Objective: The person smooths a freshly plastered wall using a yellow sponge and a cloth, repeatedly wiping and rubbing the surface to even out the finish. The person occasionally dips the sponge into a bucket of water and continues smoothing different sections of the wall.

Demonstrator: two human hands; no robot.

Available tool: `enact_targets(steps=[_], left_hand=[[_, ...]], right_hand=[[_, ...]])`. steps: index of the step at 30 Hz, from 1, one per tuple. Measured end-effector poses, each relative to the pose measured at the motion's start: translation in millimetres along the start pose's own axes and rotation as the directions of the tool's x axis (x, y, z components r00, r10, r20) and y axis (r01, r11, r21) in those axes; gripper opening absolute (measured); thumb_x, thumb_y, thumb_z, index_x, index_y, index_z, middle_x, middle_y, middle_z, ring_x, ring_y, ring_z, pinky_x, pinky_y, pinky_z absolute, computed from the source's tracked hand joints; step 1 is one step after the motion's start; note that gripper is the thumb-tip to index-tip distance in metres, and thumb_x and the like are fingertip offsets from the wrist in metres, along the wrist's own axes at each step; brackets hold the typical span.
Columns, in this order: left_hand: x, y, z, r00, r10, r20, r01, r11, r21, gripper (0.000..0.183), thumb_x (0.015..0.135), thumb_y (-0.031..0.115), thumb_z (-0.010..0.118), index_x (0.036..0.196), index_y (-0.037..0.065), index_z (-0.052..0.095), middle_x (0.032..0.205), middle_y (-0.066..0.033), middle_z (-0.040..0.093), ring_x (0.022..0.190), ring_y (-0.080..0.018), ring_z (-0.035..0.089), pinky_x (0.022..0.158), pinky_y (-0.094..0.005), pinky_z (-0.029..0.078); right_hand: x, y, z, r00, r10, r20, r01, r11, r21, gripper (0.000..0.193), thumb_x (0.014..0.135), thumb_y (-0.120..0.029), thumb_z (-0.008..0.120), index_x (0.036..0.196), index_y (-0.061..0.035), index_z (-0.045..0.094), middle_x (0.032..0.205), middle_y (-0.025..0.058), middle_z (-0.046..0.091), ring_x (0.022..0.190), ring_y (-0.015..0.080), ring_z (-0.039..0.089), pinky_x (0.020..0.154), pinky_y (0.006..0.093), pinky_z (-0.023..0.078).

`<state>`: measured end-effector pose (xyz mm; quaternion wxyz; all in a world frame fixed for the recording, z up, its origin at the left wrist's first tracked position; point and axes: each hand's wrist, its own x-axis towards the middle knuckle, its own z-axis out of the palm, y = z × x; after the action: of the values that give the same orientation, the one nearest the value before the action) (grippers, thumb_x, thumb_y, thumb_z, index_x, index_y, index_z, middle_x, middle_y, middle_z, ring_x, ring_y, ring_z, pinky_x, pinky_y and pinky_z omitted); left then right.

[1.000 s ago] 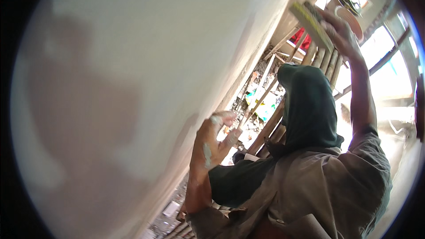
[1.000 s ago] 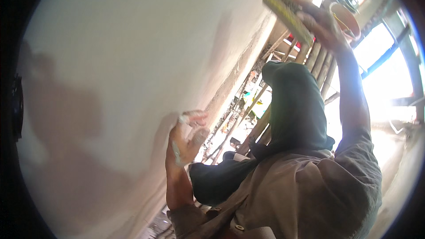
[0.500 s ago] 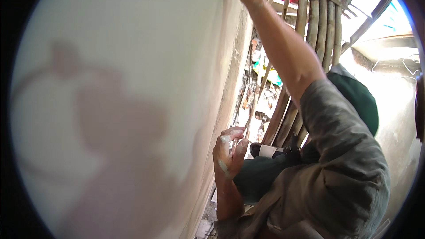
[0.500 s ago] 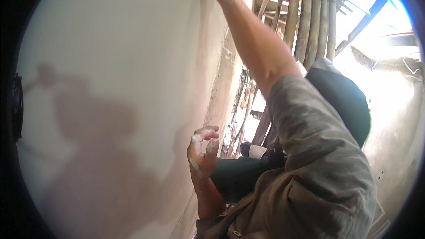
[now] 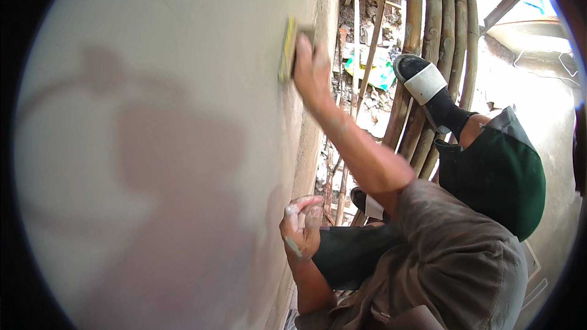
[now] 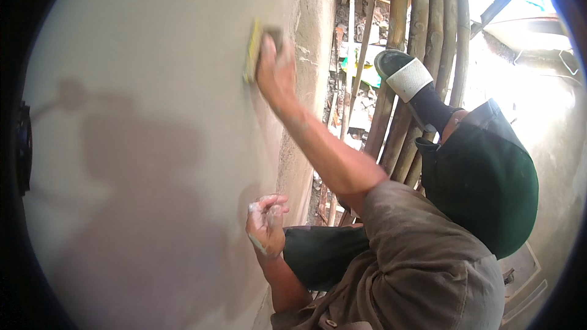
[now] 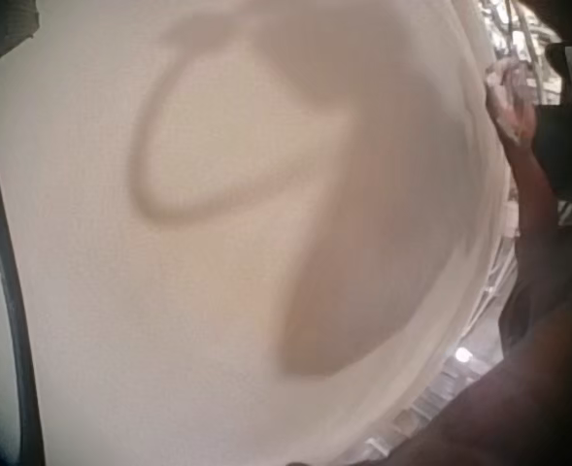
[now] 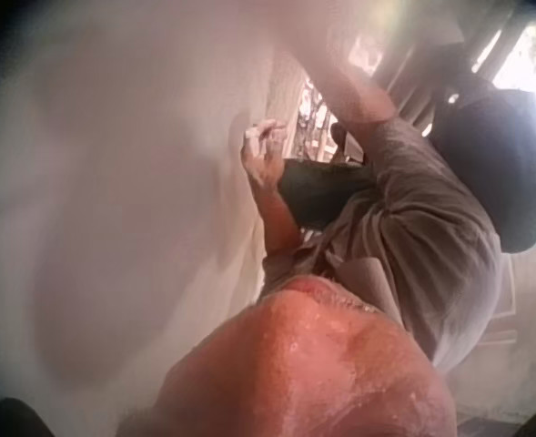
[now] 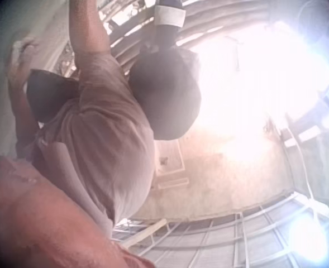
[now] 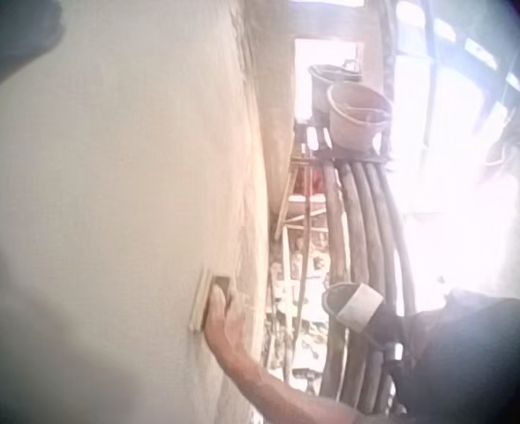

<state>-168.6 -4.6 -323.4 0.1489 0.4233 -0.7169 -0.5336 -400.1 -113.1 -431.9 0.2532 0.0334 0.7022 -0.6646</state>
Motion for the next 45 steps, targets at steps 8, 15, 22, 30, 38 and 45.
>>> enact_targets(steps=[8, 15, 22, 30, 38, 45], left_hand=[[1, 10, 4, 0.999, 0.028, 0.017, -0.028, 1.0, 0.009, 0.019, 0.093, 0.012, 0.057, 0.102, -0.004, 0.053, 0.096, -0.0176, 0.063, 0.076, -0.0182, 0.061, 0.072, -0.0299, 0.052], [-14, 10, 2, 0.998, 0.064, 0.008, -0.064, 0.998, 0.0, 0.018, 0.093, 0.01, 0.055, 0.102, -0.005, 0.053, 0.094, -0.0177, 0.064, 0.074, -0.0162, 0.059, 0.068, -0.0273, 0.051], [-8, 14, 6, 0.998, 0.067, 0.017, -0.067, 0.997, 0.044, 0.013, 0.091, 0.007, 0.056, 0.097, -0.005, 0.054, 0.084, -0.0168, 0.065, 0.067, -0.0163, 0.06, 0.063, -0.027, 0.051], [-13, 26, 7, 0.997, -0.055, -0.061, 0.056, 0.998, 0.019, 0.013, 0.093, 0.009, 0.051, 0.09, -0.004, 0.052, 0.074, -0.0142, 0.063, 0.057, -0.0136, 0.056, 0.055, -0.0235, 0.047], [1, 30, 13, 0.998, -0.031, -0.056, 0.031, 0.999, 0.009, 0.013, 0.092, 0.009, 0.053, 0.09, -0.004, 0.054, 0.072, -0.0129, 0.063, 0.056, -0.0119, 0.054, 0.055, -0.0238, 0.046], [-4, 16, 5, 0.997, -0.044, -0.065, 0.045, 0.999, 0.015, 0.01, 0.088, 0.006, 0.059, 0.091, -0.003, 0.057, 0.071, -0.0145, 0.065, 0.055, -0.0155, 0.059, 0.052, -0.0254, 0.049]], right_hand=[[-76, 72, -24, 0.986, 0.154, 0.063, -0.155, 0.988, 0.008, 0.05, 0.097, -0.04, 0.04, 0.117, 0.0054, 0.045, 0.108, 0.0263, 0.057, 0.1, 0.026, 0.059, 0.087, 0.0425, 0.047], [33, -44, -14, 0.919, -0.384, -0.086, 0.383, 0.923, -0.035, 0.043, 0.096, -0.038, 0.046, 0.111, 0.0012, 0.052, 0.101, 0.023, 0.061, 0.08, 0.0381, 0.062, 0.071, 0.0438, 0.052], [-90, 86, -25, 0.985, 0.128, 0.112, -0.143, 0.98, 0.137, 0.048, 0.097, -0.036, 0.046, 0.117, 0.0073, 0.046, 0.104, 0.0254, 0.055, 0.102, 0.0303, 0.056, 0.087, 0.0418, 0.045], [45, -51, -16, 0.954, -0.298, -0.038, 0.292, 0.949, -0.119, 0.043, 0.095, -0.029, 0.05, 0.124, 0.0033, 0.049, 0.113, 0.0271, 0.055, 0.102, 0.0355, 0.058, 0.081, 0.0452, 0.049], [-51, 142, -21, 0.994, 0.105, 0.013, -0.104, 0.992, -0.073, 0.056, 0.096, -0.043, 0.041, 0.121, 0.0068, 0.048, 0.111, 0.0288, 0.055, 0.106, 0.0361, 0.054, 0.092, 0.0433, 0.042], [-37, 128, -48, 0.994, 0.102, 0.04, -0.102, 0.995, -0.011, 0.049, 0.096, -0.041, 0.045, 0.113, 0.0037, 0.056, 0.095, 0.0169, 0.062, 0.088, 0.0236, 0.06, 0.073, 0.0338, 0.049]])
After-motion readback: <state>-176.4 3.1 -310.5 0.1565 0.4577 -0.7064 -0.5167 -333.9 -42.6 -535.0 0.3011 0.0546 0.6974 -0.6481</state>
